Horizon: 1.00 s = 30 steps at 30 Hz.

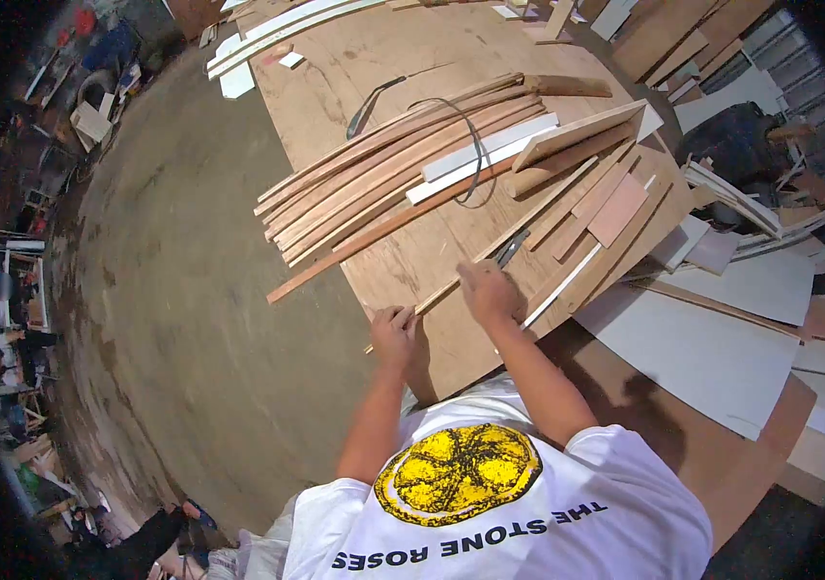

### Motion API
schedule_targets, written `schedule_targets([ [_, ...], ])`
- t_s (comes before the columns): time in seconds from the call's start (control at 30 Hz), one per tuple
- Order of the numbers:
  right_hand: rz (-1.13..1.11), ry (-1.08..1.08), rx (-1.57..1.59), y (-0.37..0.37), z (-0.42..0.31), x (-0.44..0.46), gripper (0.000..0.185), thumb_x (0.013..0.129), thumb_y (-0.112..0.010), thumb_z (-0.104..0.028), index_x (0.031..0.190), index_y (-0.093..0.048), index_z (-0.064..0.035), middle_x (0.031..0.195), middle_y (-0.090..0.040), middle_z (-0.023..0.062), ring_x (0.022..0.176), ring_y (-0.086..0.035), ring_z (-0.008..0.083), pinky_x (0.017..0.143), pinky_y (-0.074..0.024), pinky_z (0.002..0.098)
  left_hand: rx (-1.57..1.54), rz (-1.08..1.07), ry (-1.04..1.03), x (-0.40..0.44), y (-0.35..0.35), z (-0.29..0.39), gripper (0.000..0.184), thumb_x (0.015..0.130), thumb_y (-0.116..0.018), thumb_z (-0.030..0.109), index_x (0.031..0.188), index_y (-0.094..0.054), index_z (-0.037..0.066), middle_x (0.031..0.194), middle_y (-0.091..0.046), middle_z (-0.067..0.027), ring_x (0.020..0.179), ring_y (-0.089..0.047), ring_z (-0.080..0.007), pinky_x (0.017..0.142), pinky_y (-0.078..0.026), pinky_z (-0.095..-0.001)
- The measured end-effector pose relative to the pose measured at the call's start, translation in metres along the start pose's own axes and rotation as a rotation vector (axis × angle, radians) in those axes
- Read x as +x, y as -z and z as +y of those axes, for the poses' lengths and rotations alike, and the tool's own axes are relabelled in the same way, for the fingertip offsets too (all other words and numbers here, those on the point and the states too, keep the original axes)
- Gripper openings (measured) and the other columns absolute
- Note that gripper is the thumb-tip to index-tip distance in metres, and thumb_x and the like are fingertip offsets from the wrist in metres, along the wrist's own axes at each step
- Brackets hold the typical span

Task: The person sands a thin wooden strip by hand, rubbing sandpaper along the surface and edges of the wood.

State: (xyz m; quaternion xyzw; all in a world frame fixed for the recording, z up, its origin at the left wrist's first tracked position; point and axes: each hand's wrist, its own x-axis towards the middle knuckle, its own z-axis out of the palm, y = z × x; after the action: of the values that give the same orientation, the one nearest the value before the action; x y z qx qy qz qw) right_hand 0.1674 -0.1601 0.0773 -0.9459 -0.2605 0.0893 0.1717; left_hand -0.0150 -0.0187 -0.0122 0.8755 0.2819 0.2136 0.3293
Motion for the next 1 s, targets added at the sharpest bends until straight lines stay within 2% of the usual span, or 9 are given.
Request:
schedule_targets([
  [0.03,0.042,-0.055,0.01,-0.001,0.002,0.004,0.033,0.104,-0.07,-0.038,0.134,-0.073,-0.0252,0.124,-0.072,0.0127,0.107,-0.073,0.0422,0.092,-0.0599,0.0538,0.0,0.01,-0.001,-0.001,0.0,0.002,0.027,0.085,-0.09,0.021,0.111,-0.087,0.013,0.103,-0.076,-0.0103,0.099,-0.07,-0.0319,0.088,-0.058,-0.044],
  [0.13,-0.158,-0.057,-0.021,0.001,-0.02,-0.003,0.033,0.104,-0.069,-0.041,0.131,-0.076,-0.0245,0.127,-0.071,0.0137,0.112,-0.073,0.0392,0.093,-0.0598,0.0537,0.034,0.032,0.0,-0.004,-0.002,0.003,0.027,0.082,-0.09,0.018,0.108,-0.086,0.013,0.101,-0.076,-0.0079,0.098,-0.069,-0.0309,0.087,-0.057,-0.0439],
  [0.23,-0.219,-0.024,0.089,0.025,-0.063,-0.037,0.041,0.108,-0.061,-0.053,0.119,-0.079,-0.018,0.118,-0.078,0.0132,0.105,-0.077,0.0399,0.087,-0.0617,0.0574,0.034,0.041,-0.007,-0.004,-0.007,-0.002,0.027,0.081,-0.091,0.016,0.107,-0.086,0.014,0.1,-0.075,-0.0067,0.098,-0.069,-0.0299,0.087,-0.057,-0.0435],
  [0.33,-0.223,-0.029,0.035,0.002,-0.033,-0.013,0.034,0.107,-0.063,-0.049,0.125,-0.078,-0.0243,0.123,-0.075,0.0144,0.115,-0.073,0.0389,0.091,-0.06,0.0552,0.005,0.03,0.017,-0.006,-0.005,-0.003,0.029,0.081,-0.092,0.02,0.11,-0.088,0.015,0.102,-0.075,-0.0086,0.1,-0.07,-0.0304,0.087,-0.058,-0.0433],
  [0.43,-0.191,-0.293,-0.006,0.001,-0.012,0.018,0.037,0.108,-0.059,-0.053,0.124,-0.077,-0.0258,0.125,-0.076,0.0129,0.112,-0.074,0.0409,0.092,-0.0598,0.0574,-0.016,0.032,0.04,-0.006,-0.006,-0.003,0.029,0.082,-0.092,0.022,0.11,-0.088,0.015,0.102,-0.075,-0.0095,0.099,-0.07,-0.0308,0.087,-0.058,-0.0435],
  [0.63,-0.171,-0.147,0.036,0.007,-0.047,-0.034,0.051,0.107,-0.06,-0.06,0.11,-0.079,-0.0133,0.111,-0.08,0.0155,0.102,-0.077,0.0425,0.085,-0.0608,0.0564,-0.029,0.038,0.043,-0.007,-0.011,-0.004,0.026,0.084,-0.091,0.021,0.108,-0.088,0.014,0.094,-0.07,-0.0099,0.092,-0.066,-0.0316,0.083,-0.055,-0.0454],
  [0.73,-0.203,0.024,0.021,-0.011,-0.013,-0.015,0.047,0.107,-0.061,-0.056,0.114,-0.079,-0.0126,0.115,-0.079,0.0165,0.103,-0.075,0.0436,0.086,-0.0595,0.0577,-0.038,0.042,0.071,-0.006,-0.005,0.005,0.025,0.084,-0.09,0.021,0.107,-0.088,0.012,0.091,-0.067,-0.0108,0.091,-0.065,-0.0321,0.082,-0.053,-0.0462],
  [0.87,-0.085,-0.115,0.049,-0.043,0.031,0.007,0.041,0.106,-0.063,-0.052,0.118,-0.08,-0.0167,0.117,-0.078,0.0165,0.103,-0.075,0.0431,0.088,-0.0599,0.054,-0.008,0.058,0.054,-0.004,-0.003,0.008,0.022,0.081,-0.091,0.016,0.102,-0.086,0.013,0.086,-0.065,-0.0064,0.088,-0.063,-0.0287,0.079,-0.054,-0.0426],
  [1.0,-0.248,-0.196,0.021,0.007,-0.049,-0.028,0.034,0.104,-0.07,-0.045,0.116,-0.081,-0.015,0.114,-0.079,0.0158,0.102,-0.075,0.043,0.087,-0.0603,0.0513,-0.004,0.06,0.009,-0.002,0.002,0.01,0.024,0.081,-0.091,0.016,0.104,-0.087,0.012,0.087,-0.066,-0.0071,0.089,-0.063,-0.0289,0.08,-0.054,-0.0423],
])
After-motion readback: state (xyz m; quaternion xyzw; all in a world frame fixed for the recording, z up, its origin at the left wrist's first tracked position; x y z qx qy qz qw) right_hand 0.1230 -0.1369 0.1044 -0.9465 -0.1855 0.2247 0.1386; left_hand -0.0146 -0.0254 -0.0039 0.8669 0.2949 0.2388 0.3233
